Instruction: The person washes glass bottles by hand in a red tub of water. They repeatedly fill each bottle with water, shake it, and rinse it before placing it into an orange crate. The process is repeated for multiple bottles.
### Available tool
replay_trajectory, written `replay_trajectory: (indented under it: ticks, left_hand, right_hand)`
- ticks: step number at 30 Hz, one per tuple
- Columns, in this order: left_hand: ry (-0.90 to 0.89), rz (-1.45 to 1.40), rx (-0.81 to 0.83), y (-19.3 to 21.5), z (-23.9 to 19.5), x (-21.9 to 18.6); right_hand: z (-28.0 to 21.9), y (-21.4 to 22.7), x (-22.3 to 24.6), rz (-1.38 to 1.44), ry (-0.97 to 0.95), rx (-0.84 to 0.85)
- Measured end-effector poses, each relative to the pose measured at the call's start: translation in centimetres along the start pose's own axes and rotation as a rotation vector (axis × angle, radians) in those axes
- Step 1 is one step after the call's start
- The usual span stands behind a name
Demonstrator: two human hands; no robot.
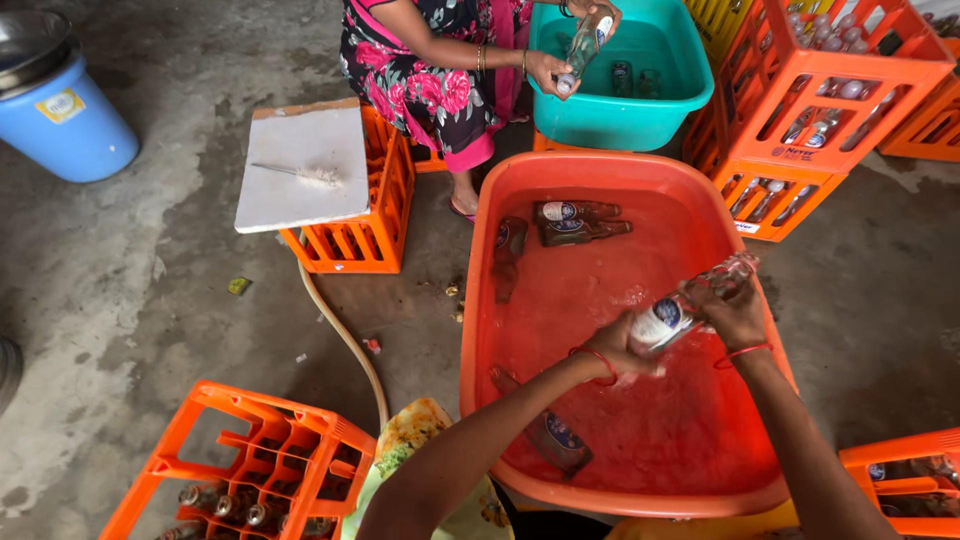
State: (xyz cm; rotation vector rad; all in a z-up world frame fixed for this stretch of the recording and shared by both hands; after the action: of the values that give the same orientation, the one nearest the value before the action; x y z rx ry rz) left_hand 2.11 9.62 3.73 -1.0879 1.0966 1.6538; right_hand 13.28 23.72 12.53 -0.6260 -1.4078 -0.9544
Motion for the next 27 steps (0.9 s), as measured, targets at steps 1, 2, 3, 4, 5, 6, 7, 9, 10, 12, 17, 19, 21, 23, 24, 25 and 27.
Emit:
replay_trajectory:
  ticks: [1, 2, 3, 4, 5, 6, 7, 9, 10, 12, 17, 19, 21, 23, 24, 25, 27]
  left_hand:
    - [0.084, -0.085, -0.027, 0.4, -0.2, -0.8]
    - [0.17, -0.169, -0.058, 1.2, -0.6, -1.7]
    - [0.255, -0.254, -0.088, 2.3, -0.9, -2.5]
    - [0.257, -0.258, -0.116, 3.4, -1.0, -3.9]
    - [0.259, -0.263, -0.144, 4.6, -1.1, -5.2]
    - [0.265, -0.268, -0.17, 5.8, -1.4, -6.2]
    - [0.284, -0.379, -0.156, 6.5, -1.6, -6.9]
    - [0.317, -0.594, -0.119, 8.0, -1.7, -7.9]
    - [0.317, -0.611, -0.099, 8.6, -1.7, -8.4]
    - [0.322, -0.672, -0.073, 9.4, -1.7, -8.8]
    - [0.393, -0.701, -0.317, 11.5, -1.1, -6.9]
    - [0.432, -0.691, -0.447, 13.2, -1.0, -6.4]
    - [0.441, -0.638, -0.524, 14.8, -1.1, -6.4]
    - [0.433, -0.598, -0.576, 15.7, -1.6, -7.2]
    - [0.425, -0.586, -0.588, 16.3, -1.7, -7.7]
    - [0.416, -0.575, -0.6, 16.8, -1.9, -8.2]
    - [0.364, -0.536, -0.635, 17.8, -2.3, -9.3]
  right_hand:
    - [0.3, 0.3, -1.2, -0.006, -0.113, -0.007]
    - [0.5, 0.3, -2.3, -0.011, -0.227, -0.01]
    - [0.5, 0.4, -3.0, -0.017, -0.34, -0.013]
    - [0.4, -0.1, -2.9, 0.109, -0.377, 0.057]
    - [0.3, -0.6, -2.5, 0.235, -0.415, 0.126]
    - [-0.3, -1.2, -2.1, 0.362, -0.458, 0.193]
    - [-0.8, -1.6, -1.1, 0.413, -0.438, 0.238]
    - [-1.1, -2.7, 1.4, 0.522, -0.394, 0.322]
    - [-1.2, -3.1, 2.5, 0.531, -0.37, 0.326]
    - [-1.6, -4.3, 4.2, 0.553, -0.325, 0.322]
    - [-3.4, -7.7, 5.9, 0.98, -0.372, 0.394]
    - [-3.2, -8.5, 5.9, 1.052, -0.417, 0.354]
    - [-2.8, -8.9, 5.5, 1.089, -0.469, 0.299]
    - [-2.8, -7.8, 5.2, 1.019, -0.451, 0.227]
    - [-2.6, -7.5, 5.1, 0.987, -0.44, 0.195]
    - [-2.3, -6.9, 5.0, 0.994, -0.415, 0.152]
    - [-1.9, -5.7, 4.8, 1.002, -0.367, 0.066]
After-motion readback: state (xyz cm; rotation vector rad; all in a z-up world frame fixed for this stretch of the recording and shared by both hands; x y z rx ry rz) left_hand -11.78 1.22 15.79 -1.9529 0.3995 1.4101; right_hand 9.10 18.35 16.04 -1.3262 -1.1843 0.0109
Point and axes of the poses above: each hand's wrist, its own z-axis towards the middle knuckle, its own y-axis out of the back of the hand, x = y × z, the point moved 9 cm from there along z, towards the middle knuckle, and after that the axes turned 2 degrees about -y, right-handed, at the moved point
